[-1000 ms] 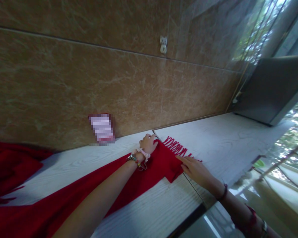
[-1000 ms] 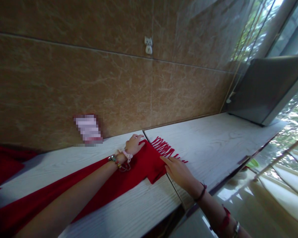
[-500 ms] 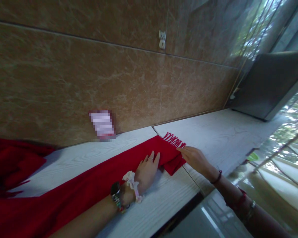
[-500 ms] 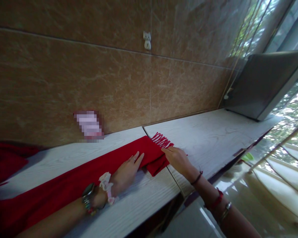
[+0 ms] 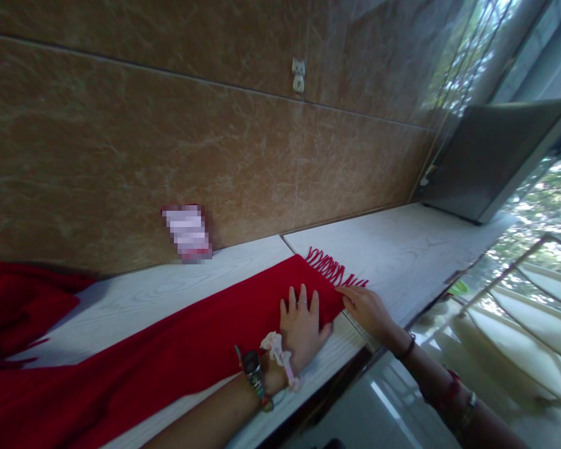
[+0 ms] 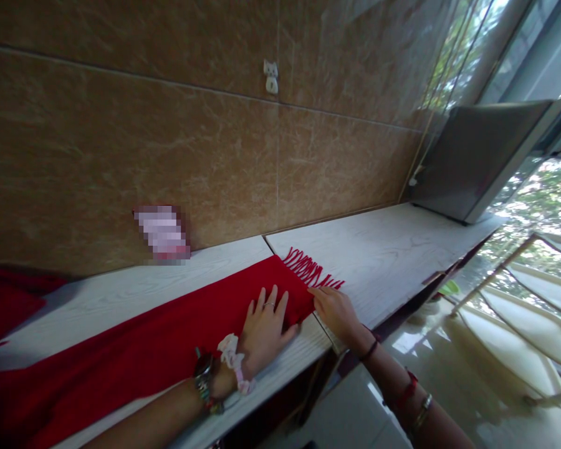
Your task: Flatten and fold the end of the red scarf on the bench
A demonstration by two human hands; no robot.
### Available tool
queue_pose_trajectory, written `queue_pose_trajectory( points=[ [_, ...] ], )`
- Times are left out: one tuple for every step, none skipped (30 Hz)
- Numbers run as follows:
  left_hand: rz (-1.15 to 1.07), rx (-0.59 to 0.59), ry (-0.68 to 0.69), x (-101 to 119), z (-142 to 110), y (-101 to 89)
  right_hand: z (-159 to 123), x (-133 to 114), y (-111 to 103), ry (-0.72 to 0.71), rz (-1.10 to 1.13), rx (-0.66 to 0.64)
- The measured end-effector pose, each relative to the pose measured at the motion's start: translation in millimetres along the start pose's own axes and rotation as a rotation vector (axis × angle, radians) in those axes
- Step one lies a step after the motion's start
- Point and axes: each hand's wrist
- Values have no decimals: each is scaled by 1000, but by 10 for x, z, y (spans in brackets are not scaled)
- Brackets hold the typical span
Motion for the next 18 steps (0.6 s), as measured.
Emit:
queue_pose_trajectory(
  points=[
    [1,-3,-10,12,10,6,2,2,-4,10,4,9],
    [0,-10,-15,19,16,12,2,4,-9,17,10,19],
    [-5,-11,-10,22,19,19,1,6,-14,23,17,31],
    [-12,-7,3,23,18,30,-2,7,-19,25,24,43],
    [-23,1,27,21,15,44,-5,6,-26,23,29,48],
    [-33,12,51,18,12,61,-7,2,-34,13,33,47],
    [-41,23,74,15,9,81,-8,-3,-42,-3,31,41],
    [-48,30,91,11,8,103,-7,-9,-51,-24,25,33],
    [-52,36,100,6,10,126,-4,-15,-58,-47,13,21],
    [-55,38,106,0,14,147,1,-19,-64,-69,-1,10],
    [-58,39,109,-7,20,166,7,-20,-67,-90,-17,0],
    [-60,38,111,-16,27,182,14,-17,-68,-108,-28,-9],
    [-63,37,112,-25,34,194,19,-13,-67,-124,-33,-17],
    [-65,38,113,-33,40,201,22,-8,-66,-136,-28,-21],
    [-68,41,114,-40,44,204,24,-4,-65,-143,-18,-14],
    [-71,46,114,-45,46,204,23,-4,-66,-145,-6,10],
    [-73,51,113,-48,45,201,20,-8,-70,-141,9,47],
    [-76,55,113,-49,41,194,15,-18,-76,-133,24,93]
  ],
)
Point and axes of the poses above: each hand's wrist, its own z-axis towards the middle knuckle, its own y-axis out of the palm, x = y × z, and after that the axes turned 13 degrees about -y, right-handed
